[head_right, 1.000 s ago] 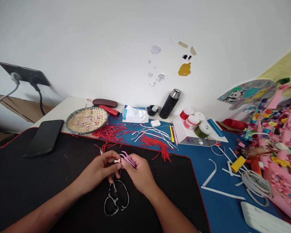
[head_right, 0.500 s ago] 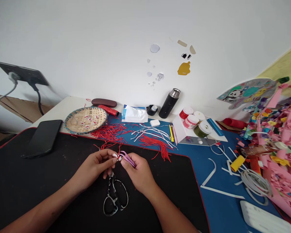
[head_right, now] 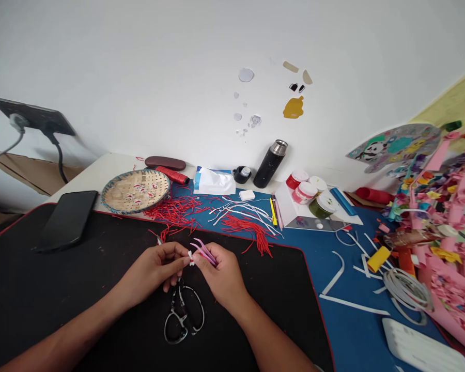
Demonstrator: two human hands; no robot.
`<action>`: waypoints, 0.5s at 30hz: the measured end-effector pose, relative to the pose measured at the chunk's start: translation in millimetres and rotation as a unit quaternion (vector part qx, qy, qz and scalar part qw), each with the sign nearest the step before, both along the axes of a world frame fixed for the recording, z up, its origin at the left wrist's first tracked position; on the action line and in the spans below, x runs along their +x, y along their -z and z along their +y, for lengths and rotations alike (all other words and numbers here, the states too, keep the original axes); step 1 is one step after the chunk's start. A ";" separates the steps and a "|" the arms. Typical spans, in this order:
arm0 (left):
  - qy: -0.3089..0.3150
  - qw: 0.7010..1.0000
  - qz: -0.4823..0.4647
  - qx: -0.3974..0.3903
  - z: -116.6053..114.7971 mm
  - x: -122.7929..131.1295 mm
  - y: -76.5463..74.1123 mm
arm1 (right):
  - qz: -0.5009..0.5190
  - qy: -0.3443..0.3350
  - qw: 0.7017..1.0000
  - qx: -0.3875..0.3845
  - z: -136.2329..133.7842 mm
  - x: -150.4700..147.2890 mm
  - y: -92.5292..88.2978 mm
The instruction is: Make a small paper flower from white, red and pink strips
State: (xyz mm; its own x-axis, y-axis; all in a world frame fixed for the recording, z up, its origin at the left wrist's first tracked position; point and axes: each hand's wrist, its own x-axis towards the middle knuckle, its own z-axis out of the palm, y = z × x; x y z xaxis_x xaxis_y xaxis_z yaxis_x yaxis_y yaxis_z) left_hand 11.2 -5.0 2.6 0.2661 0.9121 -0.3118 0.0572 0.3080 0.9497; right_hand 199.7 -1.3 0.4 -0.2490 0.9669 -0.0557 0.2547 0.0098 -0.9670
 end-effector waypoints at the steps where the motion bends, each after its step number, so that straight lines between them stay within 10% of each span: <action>1: 0.000 1.000 0.000 0.002 0.2 0.0 0.1 | -0.003 0.003 1.000 0.002 0.3 0.4 -0.5; 15: 0.025 0.999 0.018 0.010 2.3 -5.7 -7.9 | 0.052 0.015 0.998 -0.040 3.4 5.2 7.5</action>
State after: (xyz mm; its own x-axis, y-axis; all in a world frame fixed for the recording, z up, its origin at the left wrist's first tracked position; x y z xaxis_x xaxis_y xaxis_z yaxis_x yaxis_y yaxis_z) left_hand 5.5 -2.7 10.6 0.2998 0.9043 -0.3040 0.1067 0.2849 0.9526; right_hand 204.9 2.1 -7.1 -0.2293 0.9673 -0.1083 0.1526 -0.0741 -0.9855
